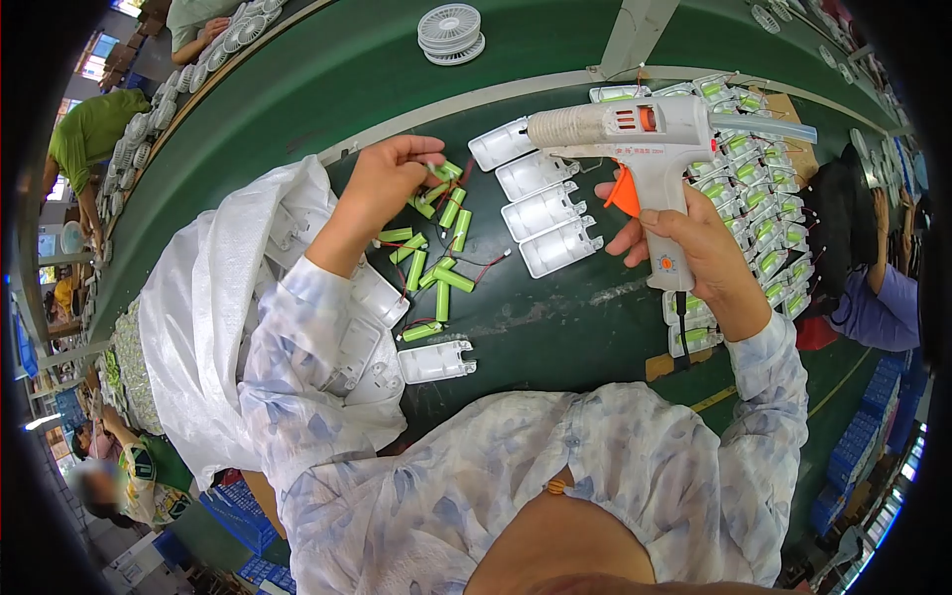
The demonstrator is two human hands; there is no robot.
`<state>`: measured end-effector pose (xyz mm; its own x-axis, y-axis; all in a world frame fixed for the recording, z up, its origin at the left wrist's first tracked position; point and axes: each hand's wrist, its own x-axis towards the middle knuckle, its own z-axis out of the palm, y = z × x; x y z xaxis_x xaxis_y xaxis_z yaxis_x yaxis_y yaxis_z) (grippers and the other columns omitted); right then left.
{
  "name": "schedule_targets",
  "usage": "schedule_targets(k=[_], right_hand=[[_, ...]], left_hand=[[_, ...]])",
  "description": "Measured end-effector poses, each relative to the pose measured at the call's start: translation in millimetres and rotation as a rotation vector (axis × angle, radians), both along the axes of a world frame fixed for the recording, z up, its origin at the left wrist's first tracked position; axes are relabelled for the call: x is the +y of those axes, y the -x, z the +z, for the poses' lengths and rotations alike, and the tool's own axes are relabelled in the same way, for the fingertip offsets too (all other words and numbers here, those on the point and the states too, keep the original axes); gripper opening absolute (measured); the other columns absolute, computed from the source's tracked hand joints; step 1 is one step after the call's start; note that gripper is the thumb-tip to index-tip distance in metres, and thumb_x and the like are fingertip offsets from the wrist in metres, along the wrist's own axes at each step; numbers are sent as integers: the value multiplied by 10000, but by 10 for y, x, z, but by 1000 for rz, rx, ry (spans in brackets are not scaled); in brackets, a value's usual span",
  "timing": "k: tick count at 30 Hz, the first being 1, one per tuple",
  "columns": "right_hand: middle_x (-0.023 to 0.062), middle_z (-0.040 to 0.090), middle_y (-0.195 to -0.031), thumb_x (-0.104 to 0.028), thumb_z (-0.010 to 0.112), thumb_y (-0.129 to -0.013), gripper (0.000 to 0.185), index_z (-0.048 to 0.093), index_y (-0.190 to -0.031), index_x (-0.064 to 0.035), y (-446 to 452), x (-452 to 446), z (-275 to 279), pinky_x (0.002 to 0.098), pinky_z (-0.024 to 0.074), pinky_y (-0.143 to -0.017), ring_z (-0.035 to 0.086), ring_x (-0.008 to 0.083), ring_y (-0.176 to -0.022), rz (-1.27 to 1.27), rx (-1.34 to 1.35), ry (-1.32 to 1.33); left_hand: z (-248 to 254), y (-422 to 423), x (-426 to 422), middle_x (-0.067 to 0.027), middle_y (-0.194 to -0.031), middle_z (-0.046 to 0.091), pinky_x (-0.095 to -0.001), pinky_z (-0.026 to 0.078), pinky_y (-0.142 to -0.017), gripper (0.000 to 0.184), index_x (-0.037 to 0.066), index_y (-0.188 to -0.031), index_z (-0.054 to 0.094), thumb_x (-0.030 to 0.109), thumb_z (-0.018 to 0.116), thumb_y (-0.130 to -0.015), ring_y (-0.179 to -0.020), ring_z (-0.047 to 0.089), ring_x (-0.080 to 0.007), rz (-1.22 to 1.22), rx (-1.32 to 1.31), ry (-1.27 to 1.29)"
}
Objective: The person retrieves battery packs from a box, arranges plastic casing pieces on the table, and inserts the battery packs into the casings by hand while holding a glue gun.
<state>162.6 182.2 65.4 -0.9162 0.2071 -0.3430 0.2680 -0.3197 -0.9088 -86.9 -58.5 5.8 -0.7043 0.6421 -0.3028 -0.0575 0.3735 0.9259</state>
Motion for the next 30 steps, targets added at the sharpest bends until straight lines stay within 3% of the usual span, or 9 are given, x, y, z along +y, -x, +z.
schedule_targets(k=[1,5,8,11,14,19,23,26,30], right_hand=[[187,601,-1301,-91,566,-892,475,475,-1335,52,0,0,3,322,587,-687,709,247,-864,2,3,1],[183,601,-1300,-91,564,-894,479,468,-1341,51,-7,-6,14,320,588,-689,708,243,-862,5,1,6],[185,598,-1306,-95,567,-893,485,464,-1344,51,9,-6,7,320,588,-690,707,243,-860,13,5,-2],[187,595,-1309,-100,573,-891,489,466,-1344,49,13,-16,31,323,588,-694,707,243,-859,1,-4,0],[209,563,-1333,-139,550,-900,517,434,-1372,37,-10,-15,42,294,590,-682,700,200,-809,3,-29,-43],[189,594,-1307,-111,576,-893,475,480,-1328,53,-34,20,0,319,585,-696,708,240,-854,-19,-19,-6],[184,595,-1308,-111,573,-894,465,487,-1322,49,-19,27,-2,315,582,-694,707,241,-854,-29,-10,-3],[184,594,-1308,-108,572,-893,465,487,-1322,48,-6,20,-4,317,582,-696,706,240,-856,-26,-16,-6],[188,594,-1306,-99,568,-890,469,480,-1327,49,-20,0,-39,318,582,-699,704,239,-855,-17,-30,13]], left_hand=[[-63,68,-23,-135,-1109,670,-285,521,-855,380,-26,-1200,655,30,578,-832,-931,668,-190,-125,317,161],[56,73,-8,-151,-1178,600,-354,458,-978,431,55,-1165,701,254,709,-783,-1106,575,-292,-351,668,347],[164,-79,118,-141,-1143,617,-364,447,-976,345,45,-1079,730,228,744,-787,-1121,558,-283,-301,1007,395],[-55,68,169,-115,-1115,628,-327,471,-914,230,34,-990,754,198,739,-828,-1056,585,-232,-385,1051,288],[26,149,172,-105,-1092,638,-325,507,-805,189,20,-933,750,193,721,-860,-938,625,-212,-319,586,22],[-54,200,142,-22,-774,693,-259,491,-630,197,-35,-934,723,159,723,-901,-640,586,-96,-141,413,-64],[104,123,153,-17,-763,682,-262,475,-604,223,-20,-951,714,201,699,-922,-650,577,-93,-174,127,-295],[-123,280,179,1,-766,672,-270,474,-608,229,-18,-933,704,210,677,-939,-653,567,-96,-241,529,75],[-96,404,316,-10,-778,660,-272,464,-607,265,-16,-910,685,246,665,-946,-646,545,-100,-215,473,-252]])
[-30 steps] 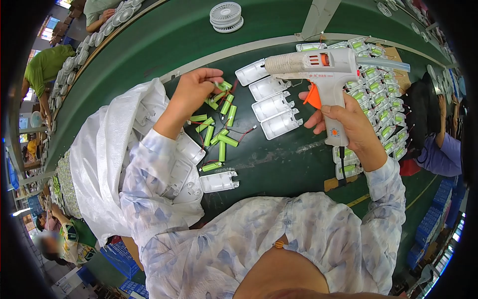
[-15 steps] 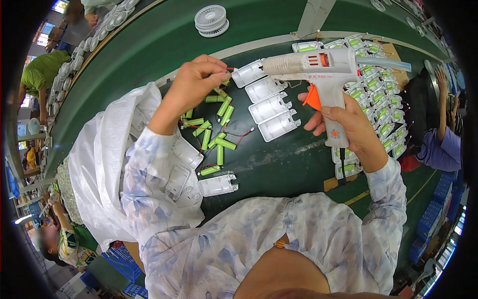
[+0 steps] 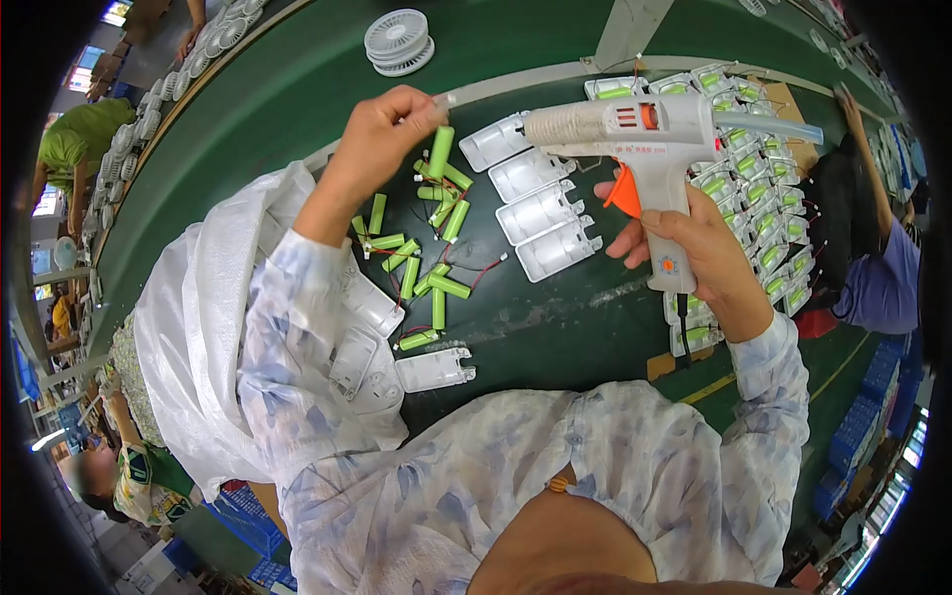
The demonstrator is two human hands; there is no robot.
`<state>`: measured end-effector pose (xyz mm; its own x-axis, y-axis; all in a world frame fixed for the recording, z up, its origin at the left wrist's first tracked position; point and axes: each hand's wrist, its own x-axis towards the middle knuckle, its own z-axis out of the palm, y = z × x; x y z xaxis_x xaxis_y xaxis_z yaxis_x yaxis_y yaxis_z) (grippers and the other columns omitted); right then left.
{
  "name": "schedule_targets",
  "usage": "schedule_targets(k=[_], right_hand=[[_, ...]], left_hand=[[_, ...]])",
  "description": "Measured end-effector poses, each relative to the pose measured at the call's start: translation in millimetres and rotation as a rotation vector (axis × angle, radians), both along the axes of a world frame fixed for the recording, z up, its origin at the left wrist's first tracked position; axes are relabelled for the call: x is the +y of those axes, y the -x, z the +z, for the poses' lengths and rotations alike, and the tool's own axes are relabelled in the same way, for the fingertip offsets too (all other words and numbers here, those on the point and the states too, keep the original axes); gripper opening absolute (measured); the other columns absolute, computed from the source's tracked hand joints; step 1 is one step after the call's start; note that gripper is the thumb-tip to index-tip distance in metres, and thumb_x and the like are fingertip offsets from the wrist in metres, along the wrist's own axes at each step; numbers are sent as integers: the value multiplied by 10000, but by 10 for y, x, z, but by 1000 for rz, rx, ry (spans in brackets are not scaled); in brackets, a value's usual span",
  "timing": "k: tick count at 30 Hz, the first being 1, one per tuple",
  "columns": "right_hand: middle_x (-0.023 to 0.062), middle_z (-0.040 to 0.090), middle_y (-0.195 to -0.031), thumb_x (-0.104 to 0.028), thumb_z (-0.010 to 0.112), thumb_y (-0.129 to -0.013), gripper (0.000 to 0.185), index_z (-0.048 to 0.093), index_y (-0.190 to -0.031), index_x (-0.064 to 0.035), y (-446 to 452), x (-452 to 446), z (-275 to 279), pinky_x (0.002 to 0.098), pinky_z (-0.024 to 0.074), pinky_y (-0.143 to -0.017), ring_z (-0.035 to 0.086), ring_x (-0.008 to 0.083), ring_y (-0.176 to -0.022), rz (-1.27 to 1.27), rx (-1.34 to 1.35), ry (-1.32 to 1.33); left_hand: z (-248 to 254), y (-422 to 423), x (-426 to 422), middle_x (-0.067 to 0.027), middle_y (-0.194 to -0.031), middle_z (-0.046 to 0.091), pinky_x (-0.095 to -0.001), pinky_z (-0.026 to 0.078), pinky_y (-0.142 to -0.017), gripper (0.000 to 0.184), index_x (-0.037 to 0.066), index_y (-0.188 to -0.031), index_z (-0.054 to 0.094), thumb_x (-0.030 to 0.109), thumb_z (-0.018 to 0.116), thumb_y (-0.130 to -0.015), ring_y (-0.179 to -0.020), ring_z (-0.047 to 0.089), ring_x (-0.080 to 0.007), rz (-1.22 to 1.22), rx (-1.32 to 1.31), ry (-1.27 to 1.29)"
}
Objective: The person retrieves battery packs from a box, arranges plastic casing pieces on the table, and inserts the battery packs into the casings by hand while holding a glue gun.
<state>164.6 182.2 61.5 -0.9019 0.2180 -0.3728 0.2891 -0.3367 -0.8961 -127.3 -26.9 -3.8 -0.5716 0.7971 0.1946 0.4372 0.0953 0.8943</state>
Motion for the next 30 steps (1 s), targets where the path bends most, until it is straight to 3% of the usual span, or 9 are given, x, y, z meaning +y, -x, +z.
schedule_targets(k=[1,4,8,12,17,21,25,28,30], right_hand=[[189,594,-1305,-96,567,-889,471,478,-1328,49,16,-3,-2,318,582,-698,704,239,-853,-1,-1,3],[189,596,-1298,-93,566,-886,478,472,-1333,50,79,-5,5,315,582,-693,705,240,-851,10,-13,-2],[189,594,-1299,-93,567,-885,483,470,-1335,52,38,-14,17,314,582,-690,706,241,-850,5,-22,-1],[188,593,-1300,-87,564,-881,483,474,-1334,53,-61,5,56,312,582,-689,707,241,-847,-9,-7,-20],[184,597,-1292,-84,561,-881,473,479,-1325,56,-206,-47,76,303,572,-670,702,229,-825,-24,-56,-18],[187,598,-1293,-97,565,-887,446,492,-1297,62,-345,-55,36,296,556,-640,683,199,-775,8,-70,-29],[148,664,-1039,-133,582,-897,410,517,-1255,56,-403,-136,20,280,512,-586,635,156,-673,20,-104,-83],[90,643,-827,-156,592,-902,376,532,-1214,44,-436,-160,2,266,469,-550,600,131,-617,102,-161,-145],[51,600,-725,-166,593,-904,351,539,-1186,35,-436,-205,21,258,443,-531,583,118,-595,138,-191,-194]], left_hand=[[-17,48,39,-16,-772,644,-266,462,-609,300,-4,-921,687,293,659,-946,-662,552,-97,36,-194,96],[-101,83,194,-19,-768,643,-256,457,-617,318,4,-922,689,319,657,-942,-679,555,-90,-10,-231,311],[-307,105,399,-28,-794,668,-266,467,-634,332,3,-1015,704,323,658,-938,-691,563,-96,-174,37,317],[-223,-60,416,-28,-942,671,-256,480,-764,345,11,-1120,692,317,607,-983,-841,573,-97,-266,-68,372],[-39,-360,324,29,-692,599,-221,418,-574,304,24,-936,695,324,652,-962,-645,508,-35,-145,-183,493],[-34,-439,278,24,-710,618,-218,433,-585,311,22,-892,682,322,650,-964,-651,533,-39,-241,-138,497],[40,-274,362,13,-824,688,-205,468,-661,279,62,-841,674,311,647,-963,-687,581,-65,-51,-487,102],[13,-143,414,15,-798,680,-220,460,-644,273,83,-843,676,327,648,-961,-670,569,-75,88,-492,94],[-60,-97,445,-34,-769,677,-274,461,-608,289,40,-865,693,320,679,-931,-636,564,-120,78,-169,183]])
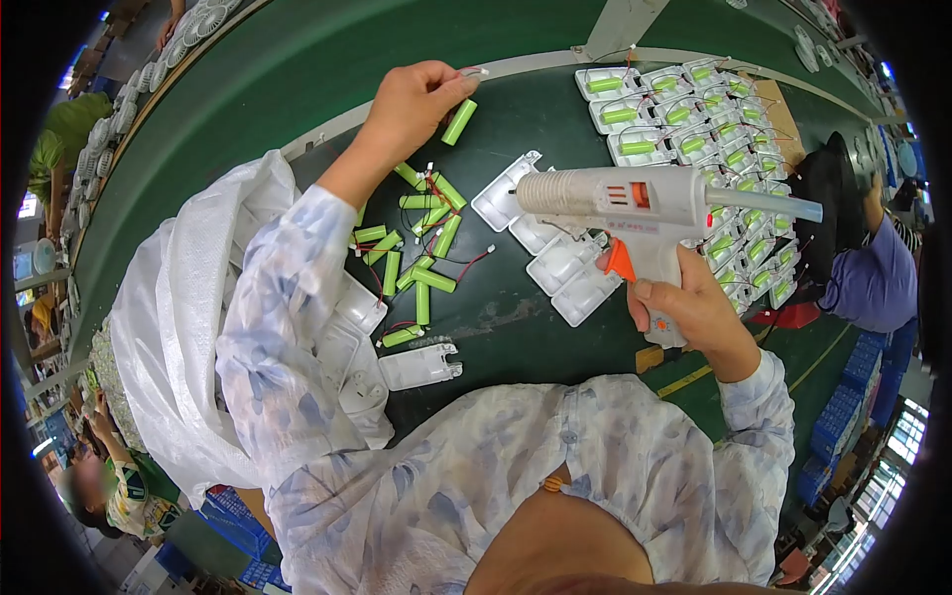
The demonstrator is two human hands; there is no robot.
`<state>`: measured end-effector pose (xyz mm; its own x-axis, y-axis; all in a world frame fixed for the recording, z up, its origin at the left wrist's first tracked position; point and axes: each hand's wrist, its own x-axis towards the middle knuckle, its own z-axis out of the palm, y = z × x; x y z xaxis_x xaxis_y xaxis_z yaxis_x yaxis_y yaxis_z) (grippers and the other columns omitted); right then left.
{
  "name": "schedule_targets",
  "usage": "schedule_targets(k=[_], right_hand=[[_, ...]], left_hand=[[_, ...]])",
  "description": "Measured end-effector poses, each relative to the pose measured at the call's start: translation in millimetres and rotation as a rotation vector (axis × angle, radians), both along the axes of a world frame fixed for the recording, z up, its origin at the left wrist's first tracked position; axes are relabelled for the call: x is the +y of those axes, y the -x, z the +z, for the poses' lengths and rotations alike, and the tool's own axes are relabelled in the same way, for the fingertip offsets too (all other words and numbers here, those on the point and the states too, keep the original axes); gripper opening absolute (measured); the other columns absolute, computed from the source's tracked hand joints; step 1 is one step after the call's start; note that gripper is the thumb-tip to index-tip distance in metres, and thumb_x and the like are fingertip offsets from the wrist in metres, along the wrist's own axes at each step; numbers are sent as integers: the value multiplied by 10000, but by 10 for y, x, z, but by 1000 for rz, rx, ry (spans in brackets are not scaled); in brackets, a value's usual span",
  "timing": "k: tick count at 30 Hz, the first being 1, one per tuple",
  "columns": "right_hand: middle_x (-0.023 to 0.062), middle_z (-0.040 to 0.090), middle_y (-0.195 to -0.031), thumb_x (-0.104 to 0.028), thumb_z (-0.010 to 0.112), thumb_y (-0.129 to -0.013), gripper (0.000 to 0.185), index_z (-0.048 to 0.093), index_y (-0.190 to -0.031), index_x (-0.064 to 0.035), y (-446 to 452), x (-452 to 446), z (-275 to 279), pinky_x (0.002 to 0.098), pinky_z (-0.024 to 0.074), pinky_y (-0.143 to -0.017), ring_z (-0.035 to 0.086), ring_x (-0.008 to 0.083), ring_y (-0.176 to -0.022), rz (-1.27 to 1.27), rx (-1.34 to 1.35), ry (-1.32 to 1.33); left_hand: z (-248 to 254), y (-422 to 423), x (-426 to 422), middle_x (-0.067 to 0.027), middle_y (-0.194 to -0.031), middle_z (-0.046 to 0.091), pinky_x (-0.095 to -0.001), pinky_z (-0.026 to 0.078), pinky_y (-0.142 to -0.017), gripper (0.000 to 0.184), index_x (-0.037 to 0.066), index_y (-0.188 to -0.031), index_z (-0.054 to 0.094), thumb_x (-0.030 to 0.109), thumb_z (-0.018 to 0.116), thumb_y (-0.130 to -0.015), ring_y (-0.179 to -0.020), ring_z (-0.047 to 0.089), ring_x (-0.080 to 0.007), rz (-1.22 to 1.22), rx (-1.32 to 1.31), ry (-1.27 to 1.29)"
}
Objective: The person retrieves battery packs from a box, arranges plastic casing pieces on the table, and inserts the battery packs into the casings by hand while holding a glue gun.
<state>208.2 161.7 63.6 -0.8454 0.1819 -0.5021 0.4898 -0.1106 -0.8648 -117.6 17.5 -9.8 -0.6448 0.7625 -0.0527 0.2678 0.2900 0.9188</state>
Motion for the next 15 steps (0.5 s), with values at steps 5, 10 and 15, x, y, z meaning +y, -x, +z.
schedule_targets(k=[5,10,15], right_hand=[[41,595,-724,-173,590,-903,280,548,-1103,20,-8,-29,-34,258,428,-512,576,109,-593,43,-15,-30],[37,593,-720,-188,587,-908,245,557,-1050,10,1,-19,-76,256,423,-505,563,103,-582,60,-9,-29],[32,588,-711,-209,588,-916,234,567,-1027,-3,19,-4,-104,252,422,-507,553,92,-576,102,0,-48]], left_hand=[[-178,104,-28,-148,-814,678,-370,503,-694,256,11,-934,720,258,724,-866,-728,644,-280,-108,515,124],[-120,62,-107,-170,-870,692,-393,511,-740,226,15,-951,729,215,721,-847,-796,661,-318,-250,583,229],[-84,83,-129,-172,-813,688,-421,511,-735,180,14,-886,728,184,697,-838,-769,662,-343,-256,562,230]])
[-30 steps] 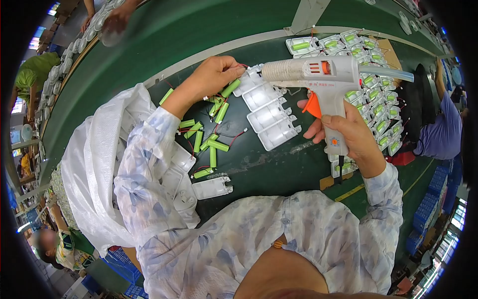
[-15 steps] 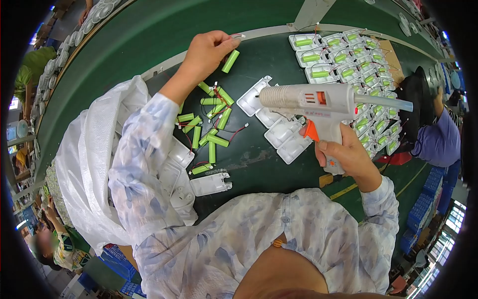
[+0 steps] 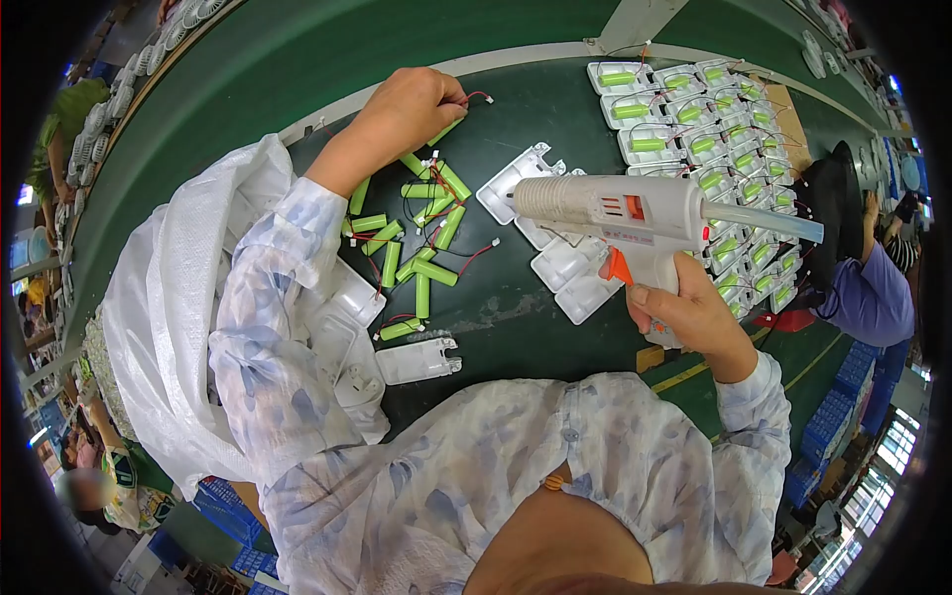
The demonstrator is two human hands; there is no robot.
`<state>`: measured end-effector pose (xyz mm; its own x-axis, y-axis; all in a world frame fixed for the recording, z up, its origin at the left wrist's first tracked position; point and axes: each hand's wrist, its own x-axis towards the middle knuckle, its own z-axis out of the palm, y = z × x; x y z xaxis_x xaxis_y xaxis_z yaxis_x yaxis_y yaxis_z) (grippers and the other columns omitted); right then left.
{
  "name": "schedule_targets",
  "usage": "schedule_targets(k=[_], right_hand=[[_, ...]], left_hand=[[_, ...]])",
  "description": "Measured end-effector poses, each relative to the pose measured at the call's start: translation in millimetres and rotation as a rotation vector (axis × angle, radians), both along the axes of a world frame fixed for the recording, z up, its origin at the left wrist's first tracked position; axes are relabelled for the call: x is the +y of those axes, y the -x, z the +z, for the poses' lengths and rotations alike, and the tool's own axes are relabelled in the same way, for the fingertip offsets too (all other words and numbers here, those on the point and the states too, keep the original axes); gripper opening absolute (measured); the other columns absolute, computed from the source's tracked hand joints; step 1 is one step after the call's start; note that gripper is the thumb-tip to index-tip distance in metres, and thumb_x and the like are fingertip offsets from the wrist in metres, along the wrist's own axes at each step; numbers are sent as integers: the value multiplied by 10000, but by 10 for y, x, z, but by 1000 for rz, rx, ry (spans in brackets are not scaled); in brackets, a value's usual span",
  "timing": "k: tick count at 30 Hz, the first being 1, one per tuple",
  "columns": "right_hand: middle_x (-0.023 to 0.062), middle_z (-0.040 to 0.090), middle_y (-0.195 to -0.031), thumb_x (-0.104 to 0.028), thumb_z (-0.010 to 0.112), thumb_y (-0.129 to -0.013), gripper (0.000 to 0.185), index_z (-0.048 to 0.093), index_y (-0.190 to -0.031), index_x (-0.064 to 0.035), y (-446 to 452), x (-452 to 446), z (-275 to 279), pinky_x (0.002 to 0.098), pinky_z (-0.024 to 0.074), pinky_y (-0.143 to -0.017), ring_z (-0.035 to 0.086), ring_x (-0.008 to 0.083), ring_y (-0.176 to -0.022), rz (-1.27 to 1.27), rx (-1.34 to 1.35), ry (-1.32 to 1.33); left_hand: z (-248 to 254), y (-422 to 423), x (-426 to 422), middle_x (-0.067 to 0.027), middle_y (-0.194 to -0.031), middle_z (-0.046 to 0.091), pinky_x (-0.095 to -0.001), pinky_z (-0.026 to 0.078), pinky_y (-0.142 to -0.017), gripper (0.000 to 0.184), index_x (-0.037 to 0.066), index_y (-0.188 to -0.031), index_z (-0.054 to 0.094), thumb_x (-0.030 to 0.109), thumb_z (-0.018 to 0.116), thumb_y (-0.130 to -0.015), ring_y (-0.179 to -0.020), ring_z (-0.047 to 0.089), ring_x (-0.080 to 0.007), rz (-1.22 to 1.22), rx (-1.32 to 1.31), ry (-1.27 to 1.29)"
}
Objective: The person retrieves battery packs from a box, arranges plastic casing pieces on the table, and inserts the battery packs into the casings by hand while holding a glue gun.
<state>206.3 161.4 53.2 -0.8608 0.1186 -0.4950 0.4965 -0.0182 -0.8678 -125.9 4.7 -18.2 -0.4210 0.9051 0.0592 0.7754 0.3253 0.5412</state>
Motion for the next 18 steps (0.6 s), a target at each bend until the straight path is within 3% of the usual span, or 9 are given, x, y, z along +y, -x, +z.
schedule_targets(k=[6,9,12,15,16,18], right_hand=[[26,582,-698,-215,591,-926,233,570,-1021,-3,22,-22,15,248,417,-511,539,90,-571,2,11,-30],[27,580,-692,-217,597,-932,239,571,-1024,2,14,-26,52,252,415,-512,535,92,-573,-47,-9,-32],[30,580,-692,-224,606,-936,257,575,-1041,9,-9,6,24,256,414,-512,537,97,-573,-34,3,-28],[30,584,-703,-237,607,-942,307,583,-1109,20,-40,-1,-14,251,411,-516,542,97,-587,-50,15,3],[31,587,-707,-239,606,-943,325,582,-1135,22,-59,-11,-25,249,411,-520,546,97,-595,-69,27,15],[31,591,-716,-244,603,-946,363,579,-1186,26,-98,-29,-40,246,411,-528,553,98,-610,-110,50,38]], left_hand=[[86,-35,-19,-164,-775,676,-414,510,-716,207,-1,-861,705,203,672,-857,-729,650,-338,4,30,53],[209,-119,-12,-100,-761,684,-359,510,-699,172,-7,-925,702,157,671,-884,-707,651,-256,79,-144,60],[250,-323,0,-75,-860,691,-330,511,-755,150,0,-898,703,148,676,-886,-791,655,-211,87,-489,-4],[152,-491,4,-93,-1061,681,-323,495,-851,138,6,-895,707,141,690,-871,-939,643,-221,-148,-236,-188],[139,-547,4,-118,-1213,632,-354,460,-939,125,10,-880,716,129,703,-842,-1087,590,-262,-152,-172,-156],[49,-613,26,-126,-1213,635,-378,450,-959,118,13,-862,721,122,710,-818,-1118,568,-303,-179,-64,-230]])
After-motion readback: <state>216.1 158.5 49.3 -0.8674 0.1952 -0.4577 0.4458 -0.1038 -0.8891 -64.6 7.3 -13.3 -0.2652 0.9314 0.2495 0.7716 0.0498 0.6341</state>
